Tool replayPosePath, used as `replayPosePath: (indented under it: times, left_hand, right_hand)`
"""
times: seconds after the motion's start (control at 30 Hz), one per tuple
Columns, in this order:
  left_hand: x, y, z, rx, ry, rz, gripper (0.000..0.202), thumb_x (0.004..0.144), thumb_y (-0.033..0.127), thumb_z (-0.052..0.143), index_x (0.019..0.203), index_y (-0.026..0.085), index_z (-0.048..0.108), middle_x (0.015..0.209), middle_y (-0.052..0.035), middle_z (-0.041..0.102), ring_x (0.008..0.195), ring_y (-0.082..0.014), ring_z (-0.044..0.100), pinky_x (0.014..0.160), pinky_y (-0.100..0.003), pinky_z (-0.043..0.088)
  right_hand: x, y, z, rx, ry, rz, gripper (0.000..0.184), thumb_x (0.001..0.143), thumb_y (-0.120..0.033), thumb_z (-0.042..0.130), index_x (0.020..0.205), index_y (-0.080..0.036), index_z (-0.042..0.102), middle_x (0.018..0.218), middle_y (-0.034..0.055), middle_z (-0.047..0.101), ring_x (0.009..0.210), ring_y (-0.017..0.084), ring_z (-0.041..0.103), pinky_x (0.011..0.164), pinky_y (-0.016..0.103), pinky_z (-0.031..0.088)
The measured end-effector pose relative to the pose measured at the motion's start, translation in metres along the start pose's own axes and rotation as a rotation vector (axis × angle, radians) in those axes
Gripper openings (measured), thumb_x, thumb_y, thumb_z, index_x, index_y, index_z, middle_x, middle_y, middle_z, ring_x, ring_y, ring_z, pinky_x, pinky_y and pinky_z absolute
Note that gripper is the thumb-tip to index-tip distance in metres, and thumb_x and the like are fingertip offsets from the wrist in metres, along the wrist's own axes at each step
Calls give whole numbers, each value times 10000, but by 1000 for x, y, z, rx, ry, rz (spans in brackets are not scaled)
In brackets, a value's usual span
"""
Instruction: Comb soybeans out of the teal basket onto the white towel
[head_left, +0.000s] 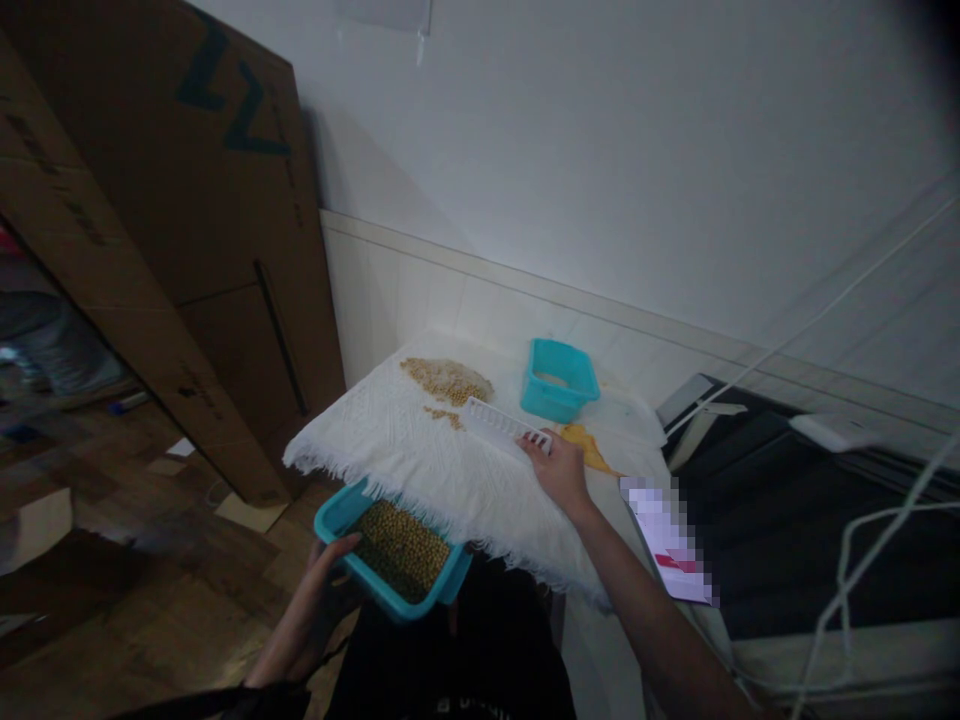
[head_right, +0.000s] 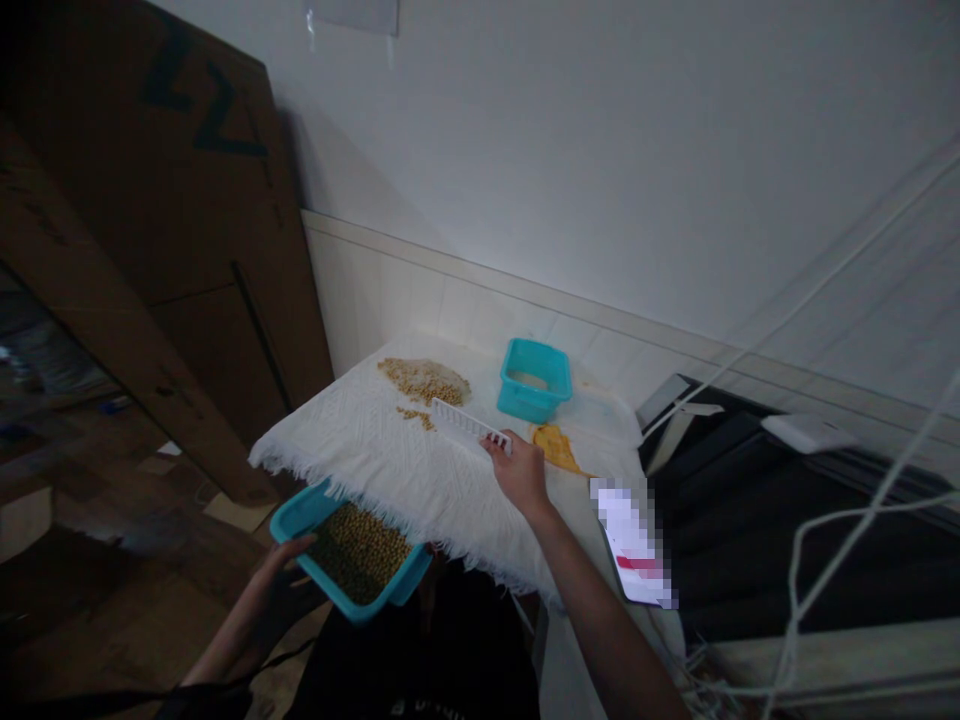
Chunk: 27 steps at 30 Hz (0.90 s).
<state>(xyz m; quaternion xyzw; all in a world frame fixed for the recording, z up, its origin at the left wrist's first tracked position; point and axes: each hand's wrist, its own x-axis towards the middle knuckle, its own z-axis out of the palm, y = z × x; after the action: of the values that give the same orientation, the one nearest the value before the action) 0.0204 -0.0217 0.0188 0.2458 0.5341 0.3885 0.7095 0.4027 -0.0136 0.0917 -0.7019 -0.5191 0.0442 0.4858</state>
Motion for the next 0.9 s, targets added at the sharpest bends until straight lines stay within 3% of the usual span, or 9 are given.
replayPosePath:
  times: [0.4,0.6,0.67,0.9]
  left_hand:
    - [3,-1,-6,-4,-38,-12,689,851,592,977,1406,279,714,1287,-105,873,1107,-345,857,956,-459,657]
    - [0,1,-3,-3,-33,-24,540,939,505,925,1379,285,700,1339,-103,863,1075,-305,863,939,-428,669]
    - [0,1,-4,5,-46,-25,571,945,529,923,1413,284,705,1345,-108,865,1100,-307,863,935,-417,666]
    - [2,0,-3,-13,-17,-18,574,903,488,957,1379,288,708,1175,-100,864,1006,-317,868,900,-449,673]
  right_hand:
    - [-14,-1,-4,6,-3,14,558,936,-763,736,697,-259,713,543,10,658,523,202,590,536,302,439]
    - [-14,-3,0,27,-27,19,514,933,-721,730,725,-250,730,562,8,673,537,200,602,552,298,447]
    - [-13,-4,3,41,-43,14,498,933,-705,737,727,-251,727,567,4,673,540,194,597,550,294,451]
    - [-19,-14,8,67,-102,-16,470,948,-658,755,698,-261,718,540,-9,640,523,183,587,527,280,452]
